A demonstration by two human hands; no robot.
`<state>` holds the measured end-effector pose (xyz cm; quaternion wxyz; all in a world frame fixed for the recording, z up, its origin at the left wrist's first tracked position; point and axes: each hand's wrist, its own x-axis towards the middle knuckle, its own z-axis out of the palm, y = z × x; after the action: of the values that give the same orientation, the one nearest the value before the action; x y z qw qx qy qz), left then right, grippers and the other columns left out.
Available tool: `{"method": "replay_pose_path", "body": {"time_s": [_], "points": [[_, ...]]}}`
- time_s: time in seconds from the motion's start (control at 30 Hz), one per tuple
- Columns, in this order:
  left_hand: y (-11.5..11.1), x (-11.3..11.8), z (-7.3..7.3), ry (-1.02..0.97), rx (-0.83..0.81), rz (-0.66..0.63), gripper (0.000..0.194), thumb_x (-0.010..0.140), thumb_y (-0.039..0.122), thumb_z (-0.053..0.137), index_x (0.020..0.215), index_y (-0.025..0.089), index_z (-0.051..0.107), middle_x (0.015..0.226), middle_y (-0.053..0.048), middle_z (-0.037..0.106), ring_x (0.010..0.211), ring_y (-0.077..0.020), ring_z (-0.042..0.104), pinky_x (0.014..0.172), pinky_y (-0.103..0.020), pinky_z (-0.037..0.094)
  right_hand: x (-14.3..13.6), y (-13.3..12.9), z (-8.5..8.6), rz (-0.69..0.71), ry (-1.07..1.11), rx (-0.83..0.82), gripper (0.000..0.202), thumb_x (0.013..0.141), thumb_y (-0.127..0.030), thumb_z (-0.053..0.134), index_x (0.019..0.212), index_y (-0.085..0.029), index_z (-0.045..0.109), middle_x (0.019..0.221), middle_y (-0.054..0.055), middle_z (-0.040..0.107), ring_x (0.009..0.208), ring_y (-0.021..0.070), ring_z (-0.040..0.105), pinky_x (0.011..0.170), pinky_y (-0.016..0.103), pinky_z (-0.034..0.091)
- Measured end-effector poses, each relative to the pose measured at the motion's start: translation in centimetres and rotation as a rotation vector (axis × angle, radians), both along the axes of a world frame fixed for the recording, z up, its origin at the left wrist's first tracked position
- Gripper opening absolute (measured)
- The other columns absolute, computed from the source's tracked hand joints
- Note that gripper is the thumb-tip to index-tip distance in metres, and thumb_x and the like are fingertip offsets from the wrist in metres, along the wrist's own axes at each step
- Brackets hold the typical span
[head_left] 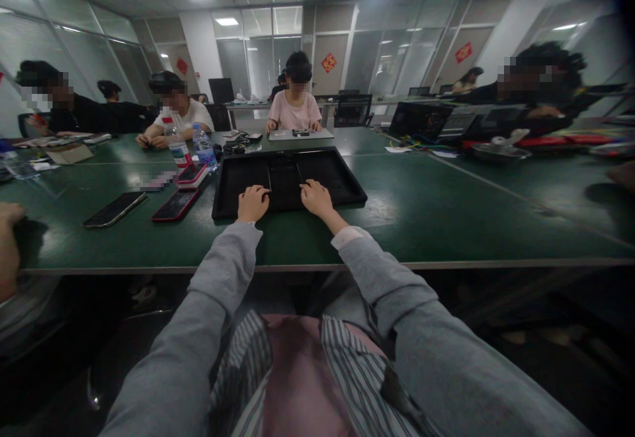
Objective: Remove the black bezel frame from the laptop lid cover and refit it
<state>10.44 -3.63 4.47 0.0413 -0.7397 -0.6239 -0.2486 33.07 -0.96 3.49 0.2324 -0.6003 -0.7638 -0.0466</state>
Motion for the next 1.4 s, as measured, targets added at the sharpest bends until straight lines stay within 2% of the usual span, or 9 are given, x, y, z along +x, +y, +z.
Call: {"method": "replay_pose_path", "body": {"time_s": [0.27,0.67,1.4], "points": [[-0.39,0.07,0.47,0.003,-0.029,-0.005,0.037,0.1,0.028,0.044,0.127,0.033,0.07,0.143,-0.005,0.058,0.134,-0.0267,0.047,0.108,-0.048,0.041,0.09,-0.21,0.32,0.009,0.007,-0.018,0.048,0.102,-0.027,0.031,0.131,-0.018,0.068,0.15,0.013,0.052,0.136,0.0259,0.047,0.114,0.046,0.037],[-0.08,-0.01,0.02,0.0,-0.003,0.003,0.036,0.1,0.028,0.046,0.125,0.033,0.07,0.142,-0.004,0.06,0.132,-0.0261,0.049,0.108,-0.047,0.041,-0.01,-0.11,0.28,-0.008,-0.021,0.003,0.047,0.103,-0.027,0.031,0.129,-0.017,0.069,0.149,0.012,0.053,0.134,0.0264,0.049,0.11,0.045,0.041],[-0.08,0.02,0.05,-0.004,-0.012,0.004,0.036,0.1,0.029,0.045,0.126,0.033,0.07,0.143,-0.005,0.059,0.133,-0.027,0.048,0.108,-0.048,0.041,-0.04,-0.17,0.18,-0.018,-0.031,0.009,0.046,0.103,-0.026,0.032,0.129,-0.019,0.07,0.148,0.012,0.053,0.132,0.0268,0.049,0.109,0.045,0.042]]}}
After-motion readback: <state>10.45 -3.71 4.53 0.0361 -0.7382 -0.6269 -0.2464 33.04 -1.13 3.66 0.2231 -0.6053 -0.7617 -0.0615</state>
